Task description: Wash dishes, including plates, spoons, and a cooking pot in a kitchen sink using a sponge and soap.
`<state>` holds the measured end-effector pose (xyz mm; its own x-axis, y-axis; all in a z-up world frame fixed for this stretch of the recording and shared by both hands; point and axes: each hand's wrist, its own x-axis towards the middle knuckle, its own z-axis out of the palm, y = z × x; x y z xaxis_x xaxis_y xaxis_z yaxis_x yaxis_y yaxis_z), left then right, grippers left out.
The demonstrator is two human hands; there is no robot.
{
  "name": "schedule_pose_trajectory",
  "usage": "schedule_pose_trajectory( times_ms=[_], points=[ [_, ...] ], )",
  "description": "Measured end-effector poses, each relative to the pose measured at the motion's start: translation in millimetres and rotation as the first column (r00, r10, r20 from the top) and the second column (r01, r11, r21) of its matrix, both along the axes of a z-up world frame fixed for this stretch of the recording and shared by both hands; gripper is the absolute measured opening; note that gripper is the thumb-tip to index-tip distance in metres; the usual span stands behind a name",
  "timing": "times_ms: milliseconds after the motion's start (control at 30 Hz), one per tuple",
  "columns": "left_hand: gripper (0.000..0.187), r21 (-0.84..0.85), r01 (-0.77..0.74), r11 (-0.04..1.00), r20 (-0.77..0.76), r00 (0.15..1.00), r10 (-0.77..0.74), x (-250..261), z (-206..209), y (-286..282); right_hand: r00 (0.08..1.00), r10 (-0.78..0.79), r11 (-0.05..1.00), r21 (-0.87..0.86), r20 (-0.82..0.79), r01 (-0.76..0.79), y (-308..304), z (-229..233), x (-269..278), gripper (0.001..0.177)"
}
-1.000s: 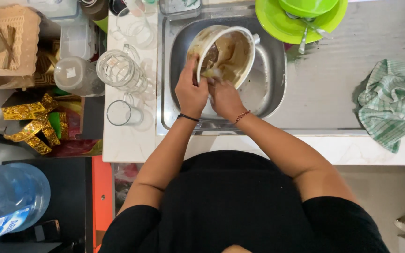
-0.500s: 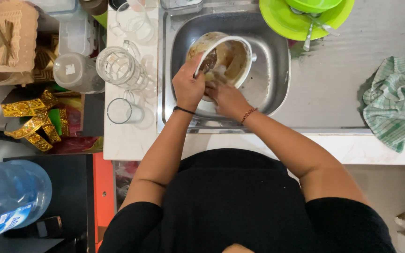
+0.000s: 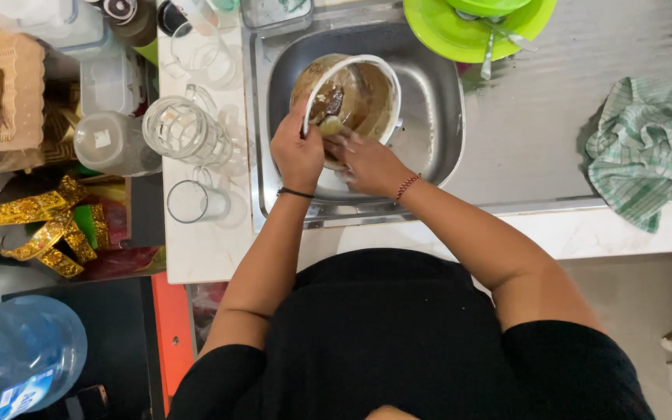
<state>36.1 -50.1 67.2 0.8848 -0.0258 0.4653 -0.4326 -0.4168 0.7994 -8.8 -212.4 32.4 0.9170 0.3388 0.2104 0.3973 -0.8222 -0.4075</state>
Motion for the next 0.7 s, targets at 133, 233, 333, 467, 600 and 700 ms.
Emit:
schedule_pose_trajectory(
  times_ms=[133,233,333,467,600,700],
  points=[
    [0.047,0.003,0.123,0.992,0.142,0.982,-0.122,4,3,1,0.997,0.074,0.993,-0.093,0.009,-0.073,-25,-26,-1,0.070],
    [0.047,0.049,0.162,0.986,0.081,0.983,-0.166,3,4,3,0.991,-0.018,0.911,-0.407,0.129,0.069,-40,-56,-4,0.063],
    [0.046,0.069,0.186,0.980,0.065,0.980,-0.190,7,-1,1,0.990,-0.135,0.842,-0.522,0.046,0.139,-21,-32,-16,0.059],
    [0.044,0.155,0.168,0.973,0.138,0.972,-0.190,13,-19,17,0.992,-0.059,0.994,-0.093,-0.109,0.049,3,-28,-25,0.066],
    [0.047,0.187,0.243,0.952,0.090,0.961,-0.263,7,4,22,0.941,-0.096,0.985,-0.169,-0.324,0.042,-8,-29,-19,0.051],
    [0.052,0.274,0.282,0.920,-0.173,0.955,-0.241,2,29,23,0.979,-0.203,0.799,-0.582,-0.026,0.151,-6,-55,-7,0.032]
  ],
)
